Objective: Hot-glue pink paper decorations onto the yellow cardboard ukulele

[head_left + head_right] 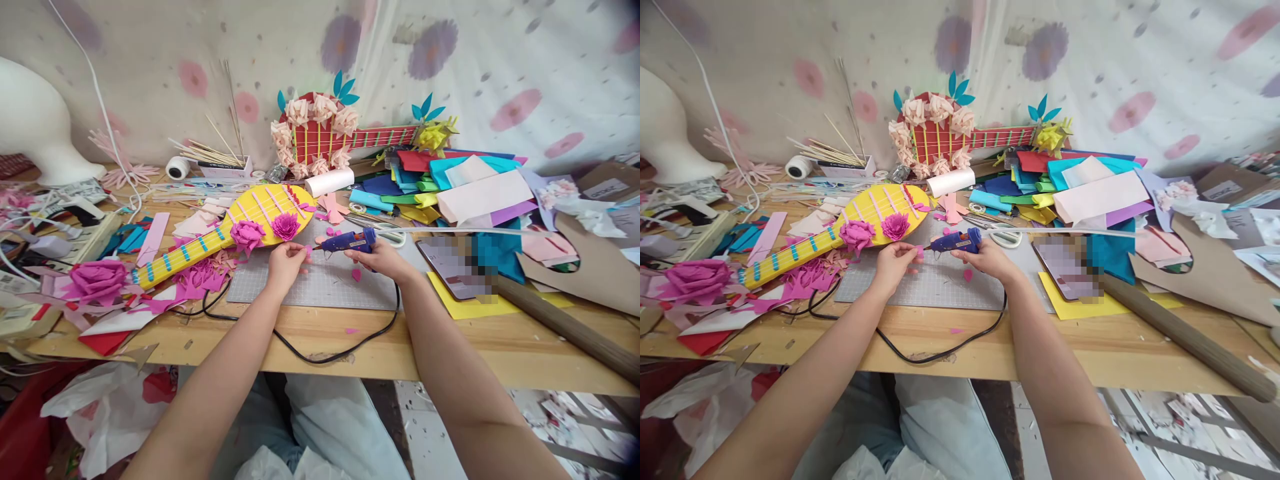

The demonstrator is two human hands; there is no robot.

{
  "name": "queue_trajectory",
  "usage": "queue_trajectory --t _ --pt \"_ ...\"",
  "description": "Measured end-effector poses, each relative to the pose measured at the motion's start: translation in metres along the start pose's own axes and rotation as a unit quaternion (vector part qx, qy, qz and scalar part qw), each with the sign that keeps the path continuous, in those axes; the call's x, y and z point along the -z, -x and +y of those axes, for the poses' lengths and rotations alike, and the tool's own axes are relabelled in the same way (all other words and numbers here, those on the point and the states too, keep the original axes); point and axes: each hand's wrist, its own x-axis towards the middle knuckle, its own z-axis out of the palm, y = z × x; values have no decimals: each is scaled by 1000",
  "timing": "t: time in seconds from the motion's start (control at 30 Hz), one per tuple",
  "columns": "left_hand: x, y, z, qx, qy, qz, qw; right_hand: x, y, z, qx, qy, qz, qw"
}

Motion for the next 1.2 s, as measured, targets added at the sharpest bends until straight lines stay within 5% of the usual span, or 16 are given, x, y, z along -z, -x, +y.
queue_trajectory --t 0.87,1.1,1.2 --pt "-2 0 -1 7 -18 -23 1000 0 0 -1 -14 -9 14 1000" --pt "-1 -1 -6 -7 -20 -44 999 11 -7 14 -46 4 172 984" --pt "1 6 -2 -70 -59 -56 994 13 -13 27 -75 33 225 971"
